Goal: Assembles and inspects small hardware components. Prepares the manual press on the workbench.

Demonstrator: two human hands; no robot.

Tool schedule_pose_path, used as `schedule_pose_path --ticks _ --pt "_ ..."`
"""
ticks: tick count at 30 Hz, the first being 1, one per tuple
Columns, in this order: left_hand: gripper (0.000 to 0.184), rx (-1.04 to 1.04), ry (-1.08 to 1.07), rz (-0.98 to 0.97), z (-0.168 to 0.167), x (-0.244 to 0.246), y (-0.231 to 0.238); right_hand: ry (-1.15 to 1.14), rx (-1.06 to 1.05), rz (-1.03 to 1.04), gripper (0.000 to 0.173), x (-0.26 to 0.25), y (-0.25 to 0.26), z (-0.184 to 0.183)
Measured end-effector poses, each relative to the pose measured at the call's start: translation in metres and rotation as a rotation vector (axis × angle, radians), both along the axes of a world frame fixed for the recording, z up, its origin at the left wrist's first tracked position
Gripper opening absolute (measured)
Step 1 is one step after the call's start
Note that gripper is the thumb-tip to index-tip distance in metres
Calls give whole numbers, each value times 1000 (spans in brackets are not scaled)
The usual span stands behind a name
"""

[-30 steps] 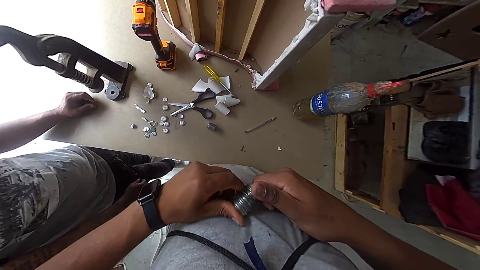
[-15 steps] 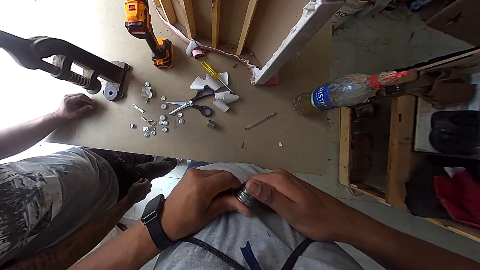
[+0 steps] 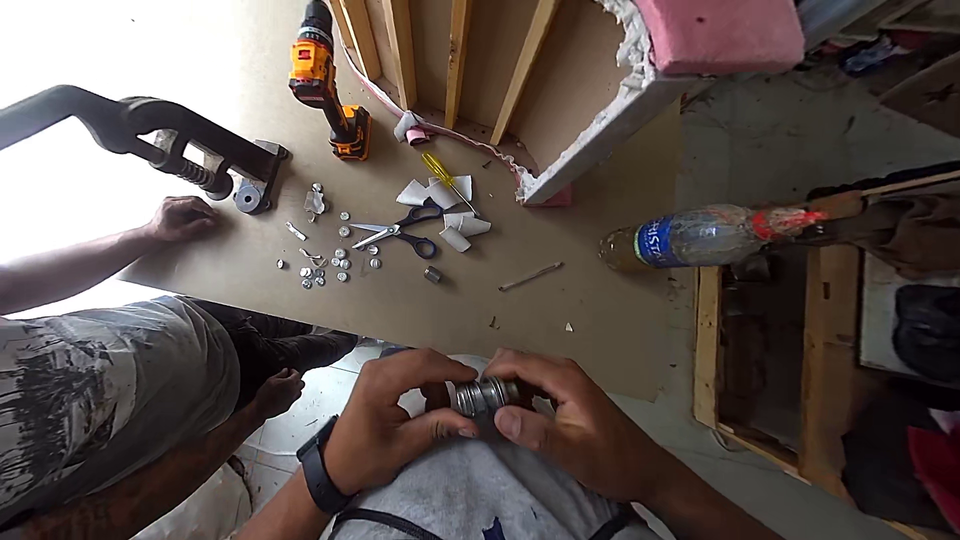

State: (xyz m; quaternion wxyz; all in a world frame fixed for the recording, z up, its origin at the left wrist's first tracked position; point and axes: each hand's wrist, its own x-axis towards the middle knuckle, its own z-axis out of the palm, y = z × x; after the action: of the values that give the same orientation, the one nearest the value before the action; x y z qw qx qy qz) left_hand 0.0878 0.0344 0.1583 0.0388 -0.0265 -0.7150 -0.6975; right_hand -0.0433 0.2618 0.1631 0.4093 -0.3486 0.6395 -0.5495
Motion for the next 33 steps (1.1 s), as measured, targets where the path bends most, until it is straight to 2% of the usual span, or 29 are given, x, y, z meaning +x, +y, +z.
schedule_pose_path --ticks 5,7,9,12,14,16,19,21,22,23,25,27,30,33 --pt "34 -203 73 14 -4 -2 1 59 -27 9 41 -9 2 -19" --pt "24 -218 62 55 -17 1 -7 27 -36 -80 42 -14 9 -31" --pt "21 -258 -43 181 -46 -4 -21 -151 -79 -229 42 -18 19 -42" --pt "29 -517 -337 370 -108 -38 -32 -337 -154 -300 41 -33 29 -56" --pt "46 -623 -485 309 -144 -68 -34 -343 -157 -278 39 -39 25 -56" --pt "62 -695 -541 233 -171 -92 -29 -342 -166 -248 36 -40 19 -53" --pt "46 -745 -529 248 -193 -106 -23 -377 -199 -191 34 -39 7 -48" --pt "37 -610 -542 284 -193 -101 -27 -368 -193 -175 34 -37 -4 -48" --pt "34 -446 -542 325 -192 -94 -27 -358 -185 -173 34 -36 -9 -51" --pt "35 -203 -523 370 -190 -85 -26 -348 -178 -177 34 -36 -15 -54" --pt "52 329 -416 408 -184 -65 -17 -295 -164 -209 36 -35 -27 -66" --pt "63 669 -344 396 -167 -48 -9 -181 -122 -247 42 -35 -40 -82" --pt "61 840 -306 432 -142 -27 -5 -110 -59 -277 45 -30 -64 -101" --pt "34 874 -212 435 -128 -13 -21 -218 -81 -237 43 -22 -94 -101"
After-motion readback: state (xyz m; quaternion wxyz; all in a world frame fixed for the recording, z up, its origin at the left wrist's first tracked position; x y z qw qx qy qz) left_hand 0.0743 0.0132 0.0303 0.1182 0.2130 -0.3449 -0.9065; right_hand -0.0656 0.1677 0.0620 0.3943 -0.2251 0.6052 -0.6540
